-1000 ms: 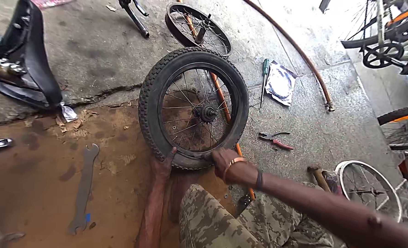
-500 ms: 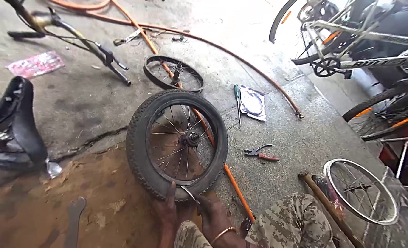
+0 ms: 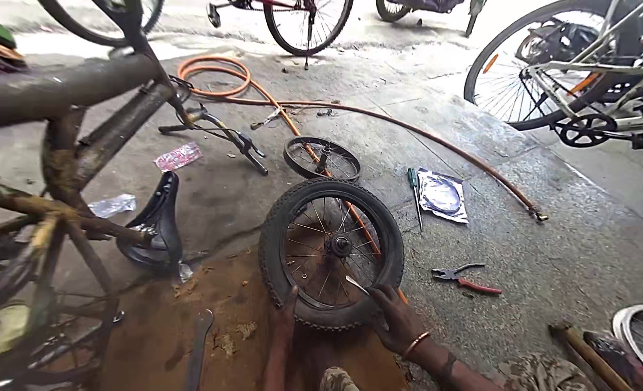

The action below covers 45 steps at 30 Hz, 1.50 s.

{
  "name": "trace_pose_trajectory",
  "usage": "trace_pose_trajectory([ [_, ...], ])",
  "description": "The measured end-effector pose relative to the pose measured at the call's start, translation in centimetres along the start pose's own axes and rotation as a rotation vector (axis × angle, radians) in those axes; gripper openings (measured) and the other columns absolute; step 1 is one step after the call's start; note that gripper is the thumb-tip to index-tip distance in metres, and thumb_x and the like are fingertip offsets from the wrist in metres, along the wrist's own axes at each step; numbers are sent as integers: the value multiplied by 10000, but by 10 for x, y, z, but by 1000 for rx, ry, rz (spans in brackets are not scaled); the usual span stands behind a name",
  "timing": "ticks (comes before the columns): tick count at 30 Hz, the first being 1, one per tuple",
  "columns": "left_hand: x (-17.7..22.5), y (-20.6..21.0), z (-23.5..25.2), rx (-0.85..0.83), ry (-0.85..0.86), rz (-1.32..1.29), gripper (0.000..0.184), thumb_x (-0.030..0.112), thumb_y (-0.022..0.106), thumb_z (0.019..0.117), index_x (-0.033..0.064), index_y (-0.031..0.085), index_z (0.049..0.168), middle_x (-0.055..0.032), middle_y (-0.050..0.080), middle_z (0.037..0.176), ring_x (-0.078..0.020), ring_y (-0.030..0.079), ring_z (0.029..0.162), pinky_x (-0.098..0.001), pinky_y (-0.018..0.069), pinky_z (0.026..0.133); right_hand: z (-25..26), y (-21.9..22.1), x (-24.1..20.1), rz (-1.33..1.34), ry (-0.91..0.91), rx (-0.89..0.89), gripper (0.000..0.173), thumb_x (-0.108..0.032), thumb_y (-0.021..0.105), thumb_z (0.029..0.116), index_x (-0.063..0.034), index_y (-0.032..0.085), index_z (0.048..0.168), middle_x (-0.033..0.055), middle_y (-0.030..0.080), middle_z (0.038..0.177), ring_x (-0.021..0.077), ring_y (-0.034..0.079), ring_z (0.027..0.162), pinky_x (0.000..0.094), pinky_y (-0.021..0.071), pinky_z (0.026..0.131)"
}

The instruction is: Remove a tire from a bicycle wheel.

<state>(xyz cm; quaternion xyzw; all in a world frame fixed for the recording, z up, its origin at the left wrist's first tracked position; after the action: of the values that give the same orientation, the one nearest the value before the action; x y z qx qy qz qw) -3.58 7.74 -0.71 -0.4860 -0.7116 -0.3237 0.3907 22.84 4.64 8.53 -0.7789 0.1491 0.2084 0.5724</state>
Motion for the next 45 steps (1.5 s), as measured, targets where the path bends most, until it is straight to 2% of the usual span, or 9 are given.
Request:
trace_pose_trajectory([
  [4,2,3,-7,-70,-33,302,808,352,742,946,-74,354,1513,-229,579,1411,-234,592,1299,-394,467,1130,11,39,-29,-65,170,-307,652,-341,757,878,-179,543,1472,184,474,1535,424,674,1086,606,556,883],
  [7,4,-7,3,21,-56,518,940,461,798,874,-40,354,1533,-232,596,1396,-303,592,1302,-478,458,1129,15,61,-15,-87,211,-278,623,-377,758,890,-202,570,1458,180,504,1518,427,685,1070,605,560,871],
  [12,35,-24,55,167,130,483,620,431,700,970,57,530,1434,-165,720,1187,-292,711,1066,-520,559,961,10,63,-21,-144,284,-362,575,-313,721,909,-179,572,1447,201,502,1501,436,664,1105,601,546,904],
  [20,33,-6,107,133,222,519,474,406,596,1040,-38,706,1164,-214,728,1026,-313,712,978,-515,547,948,30,54,-43,-212,365,-443,613,-259,756,855,-117,551,1415,224,538,1432,439,651,1118,606,540,895],
  [24,30,-9,95,124,130,535,529,471,559,1043,-12,688,1217,-255,705,1090,-400,682,1038,-593,517,965,26,37,-49,-253,348,-425,539,-257,711,897,-98,572,1394,228,551,1417,440,651,1120,609,536,903],
  [32,-6,-43,6,-75,13,860,611,542,651,970,52,643,1335,-200,722,1122,-362,699,1049,-595,535,954,-46,31,4,-272,272,-460,493,-243,726,884,-139,623,1355,194,576,1400,414,695,988,599,562,816],
  [39,-10,-46,19,-25,353,924,478,421,722,950,-7,715,1163,-209,691,1192,-377,702,1007,-605,558,874,-47,35,9,-246,260,-467,527,-283,789,813,-181,655,1313,152,594,1361,352,704,952,544,586,789],
  [43,2,-49,22,-52,239,864,568,413,697,977,44,573,1390,-182,719,1075,-336,713,911,-582,571,847,-51,32,14,-108,171,-390,490,-309,773,848,-161,666,1303,159,596,1374,332,691,1049,528,579,869],
  [45,21,-50,11,30,133,791,551,370,649,1012,22,529,1423,-222,704,1094,-378,702,968,-604,560,891,-51,23,13,123,123,-196,342,-288,746,899,-108,726,1190,127,684,1230,250,692,1052,448,576,925],
])
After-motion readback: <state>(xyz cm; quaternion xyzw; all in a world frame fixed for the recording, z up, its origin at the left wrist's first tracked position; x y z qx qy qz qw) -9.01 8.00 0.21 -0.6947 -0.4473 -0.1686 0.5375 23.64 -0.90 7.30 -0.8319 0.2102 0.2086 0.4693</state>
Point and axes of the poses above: each hand's wrist, its own z-axis towards the middle knuckle, its own y-axis out of the palm, x = y × z, the point moved 4 cm from there along z, towards the middle knuckle
